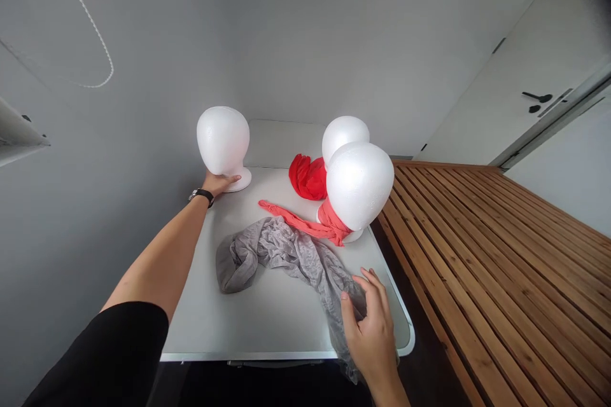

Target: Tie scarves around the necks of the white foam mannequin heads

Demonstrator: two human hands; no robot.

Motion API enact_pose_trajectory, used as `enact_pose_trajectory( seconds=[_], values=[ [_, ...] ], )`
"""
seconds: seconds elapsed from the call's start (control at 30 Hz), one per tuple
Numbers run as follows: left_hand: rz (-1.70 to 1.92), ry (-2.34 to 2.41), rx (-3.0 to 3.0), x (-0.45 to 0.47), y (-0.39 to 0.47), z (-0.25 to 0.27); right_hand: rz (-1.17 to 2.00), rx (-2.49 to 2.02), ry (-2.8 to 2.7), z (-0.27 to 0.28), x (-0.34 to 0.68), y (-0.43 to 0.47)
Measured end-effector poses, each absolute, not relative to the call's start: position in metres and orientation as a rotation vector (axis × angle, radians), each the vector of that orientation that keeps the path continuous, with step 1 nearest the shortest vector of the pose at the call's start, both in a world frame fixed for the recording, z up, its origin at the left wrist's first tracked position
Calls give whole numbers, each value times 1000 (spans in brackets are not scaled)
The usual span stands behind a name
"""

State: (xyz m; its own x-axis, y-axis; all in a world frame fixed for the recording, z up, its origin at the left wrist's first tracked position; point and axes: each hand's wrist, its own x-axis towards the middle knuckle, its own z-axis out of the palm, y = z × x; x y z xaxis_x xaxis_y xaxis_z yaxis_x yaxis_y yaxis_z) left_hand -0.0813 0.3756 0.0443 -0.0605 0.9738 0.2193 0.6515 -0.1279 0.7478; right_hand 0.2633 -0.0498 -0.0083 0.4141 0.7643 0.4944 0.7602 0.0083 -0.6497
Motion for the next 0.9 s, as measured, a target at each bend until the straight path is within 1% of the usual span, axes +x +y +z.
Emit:
enact_pose_trajectory(
  seconds=[0.2, 0.33, 0.43, 0.57, 0.63, 0.73, 0.8, 0.9],
  values=[
    [1160, 1761, 1627, -72, 371, 48, 69, -1778, -1295, -12, 263, -48],
    [1275, 1718, 1742, -71, 348, 72, 85, -1760, -1293, -12, 262, -45],
    [1280, 1644, 1892, -70, 303, 99, 105, -1760, -1313, -11, 261, -43],
    [1154, 1539, 1932, -66, 192, 117, 89, -1756, -1341, -13, 261, -42],
    [1096, 1499, 1848, -57, 125, 109, 74, -1748, -1352, -14, 261, -42],
    [968, 1563, 1669, -35, 40, 80, 62, -1740, -1382, -16, 262, -42],
    [914, 1527, 1685, -18, 2, 58, 57, -1739, -1407, -15, 263, -42],
    [950, 1475, 1846, 5, -26, 33, 31, -1740, -1436, -14, 263, -41]
  ],
)
